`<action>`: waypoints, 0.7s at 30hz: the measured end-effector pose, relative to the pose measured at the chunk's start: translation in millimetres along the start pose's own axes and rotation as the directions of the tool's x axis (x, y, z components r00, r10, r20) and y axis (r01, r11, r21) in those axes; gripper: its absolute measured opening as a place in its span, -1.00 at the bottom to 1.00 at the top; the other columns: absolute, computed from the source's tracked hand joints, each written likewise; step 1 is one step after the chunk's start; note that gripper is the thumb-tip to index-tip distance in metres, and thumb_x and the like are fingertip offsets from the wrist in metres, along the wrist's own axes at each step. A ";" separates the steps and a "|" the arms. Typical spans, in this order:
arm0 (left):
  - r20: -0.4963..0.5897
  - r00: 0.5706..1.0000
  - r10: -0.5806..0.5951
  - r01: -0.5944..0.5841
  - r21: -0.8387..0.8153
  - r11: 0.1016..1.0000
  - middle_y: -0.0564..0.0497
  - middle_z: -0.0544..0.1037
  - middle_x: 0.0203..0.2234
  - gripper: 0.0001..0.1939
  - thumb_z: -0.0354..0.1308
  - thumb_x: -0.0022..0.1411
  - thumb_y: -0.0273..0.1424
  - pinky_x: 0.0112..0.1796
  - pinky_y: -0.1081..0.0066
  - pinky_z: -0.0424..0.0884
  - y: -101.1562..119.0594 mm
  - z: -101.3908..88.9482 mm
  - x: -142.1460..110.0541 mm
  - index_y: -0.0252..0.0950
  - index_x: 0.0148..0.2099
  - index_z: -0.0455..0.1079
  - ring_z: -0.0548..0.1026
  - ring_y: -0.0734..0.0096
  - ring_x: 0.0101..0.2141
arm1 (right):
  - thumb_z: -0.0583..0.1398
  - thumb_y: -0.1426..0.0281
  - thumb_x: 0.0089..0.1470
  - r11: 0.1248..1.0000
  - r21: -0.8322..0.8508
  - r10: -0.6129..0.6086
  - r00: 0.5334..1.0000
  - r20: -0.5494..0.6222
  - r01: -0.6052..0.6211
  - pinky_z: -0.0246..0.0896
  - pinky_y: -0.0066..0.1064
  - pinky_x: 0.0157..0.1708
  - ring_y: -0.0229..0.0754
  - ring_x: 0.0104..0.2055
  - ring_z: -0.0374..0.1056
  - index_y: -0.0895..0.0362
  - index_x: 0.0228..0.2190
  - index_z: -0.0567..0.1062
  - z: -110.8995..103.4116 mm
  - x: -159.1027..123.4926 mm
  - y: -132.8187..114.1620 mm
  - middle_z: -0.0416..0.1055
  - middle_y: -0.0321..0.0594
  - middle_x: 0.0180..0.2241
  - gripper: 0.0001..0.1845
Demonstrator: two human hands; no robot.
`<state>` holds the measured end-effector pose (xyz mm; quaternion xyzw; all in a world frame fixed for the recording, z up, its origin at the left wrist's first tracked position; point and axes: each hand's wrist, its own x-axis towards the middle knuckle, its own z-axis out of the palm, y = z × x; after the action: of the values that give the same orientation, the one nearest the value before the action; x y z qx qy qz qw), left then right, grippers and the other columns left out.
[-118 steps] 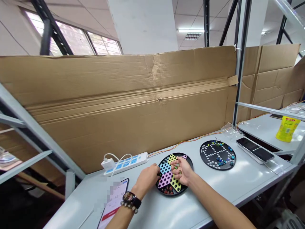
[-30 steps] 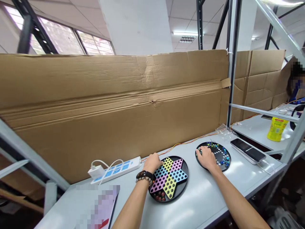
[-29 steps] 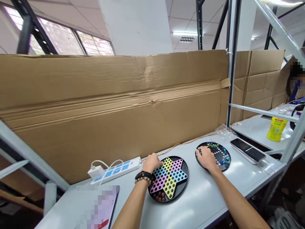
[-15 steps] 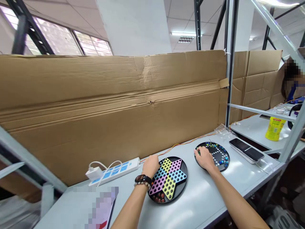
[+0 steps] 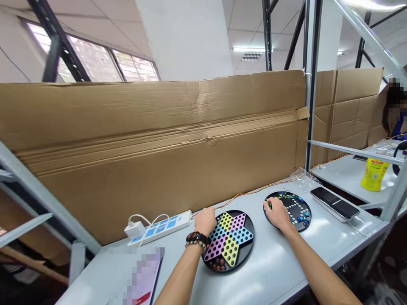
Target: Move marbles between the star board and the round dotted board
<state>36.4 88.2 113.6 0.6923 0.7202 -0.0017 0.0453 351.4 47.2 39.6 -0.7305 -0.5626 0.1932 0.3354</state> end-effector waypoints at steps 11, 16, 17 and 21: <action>-0.064 0.991 0.120 -0.136 -0.433 0.891 0.00 0.95 -0.23 -0.73 0.43 0.58 -0.12 -0.03 0.27 0.78 7.1 -41.5 -29.2 -0.19 -0.02 0.83 0.93 0.05 -0.08 | 0.46 0.14 0.35 0.450 0.847 0.154 0.959 0.238 -0.283 0.41 -0.36 -0.27 -0.02 -0.21 0.53 -0.03 -0.39 0.54 26.0 -21.2 -59.4 0.63 -0.21 -0.27 -0.66; -0.178 0.951 0.252 -0.306 -0.454 0.837 -0.06 1.01 -0.08 -0.75 0.42 0.53 -0.25 0.01 0.24 0.75 57.1 -23.5 -60.9 -0.14 0.11 0.88 0.93 0.06 -0.05 | 0.34 0.10 0.56 -0.042 0.732 -0.053 0.733 0.678 -0.680 0.39 -0.48 -0.48 -0.11 -0.44 0.53 0.03 -0.23 0.58 48.9 -36.1 -101.5 0.68 -0.17 -0.37 -0.68; -0.187 0.946 0.263 -0.320 -0.439 0.839 -0.07 1.01 -0.04 -0.78 0.45 0.52 -0.30 0.05 0.23 0.75 64.1 -19.4 -65.6 -0.12 0.09 0.89 0.93 0.05 -0.01 | 0.35 0.20 0.53 -0.146 0.702 -0.047 0.713 0.699 -0.697 0.37 -0.52 -0.50 -0.16 -0.48 0.48 0.03 -0.24 0.55 51.8 -37.0 -105.4 0.63 -0.22 -0.42 -0.74; -0.223 0.942 0.252 -0.321 -0.373 0.870 -0.12 0.97 0.24 -0.71 0.34 0.69 -0.32 0.29 0.18 0.74 65.5 -14.6 -69.1 -0.07 0.25 0.87 0.89 0.04 0.22 | 0.36 0.49 0.29 -0.300 0.699 0.093 0.709 0.699 -0.649 0.04 -0.67 -0.62 -0.32 -0.62 0.25 0.03 -0.32 0.46 52.9 -33.1 -102.8 0.46 -0.37 -0.53 -0.80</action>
<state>103.4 23.0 136.8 0.7650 0.5950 0.2119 0.1264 235.7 44.6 72.0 -0.3125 0.0052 0.7712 0.5546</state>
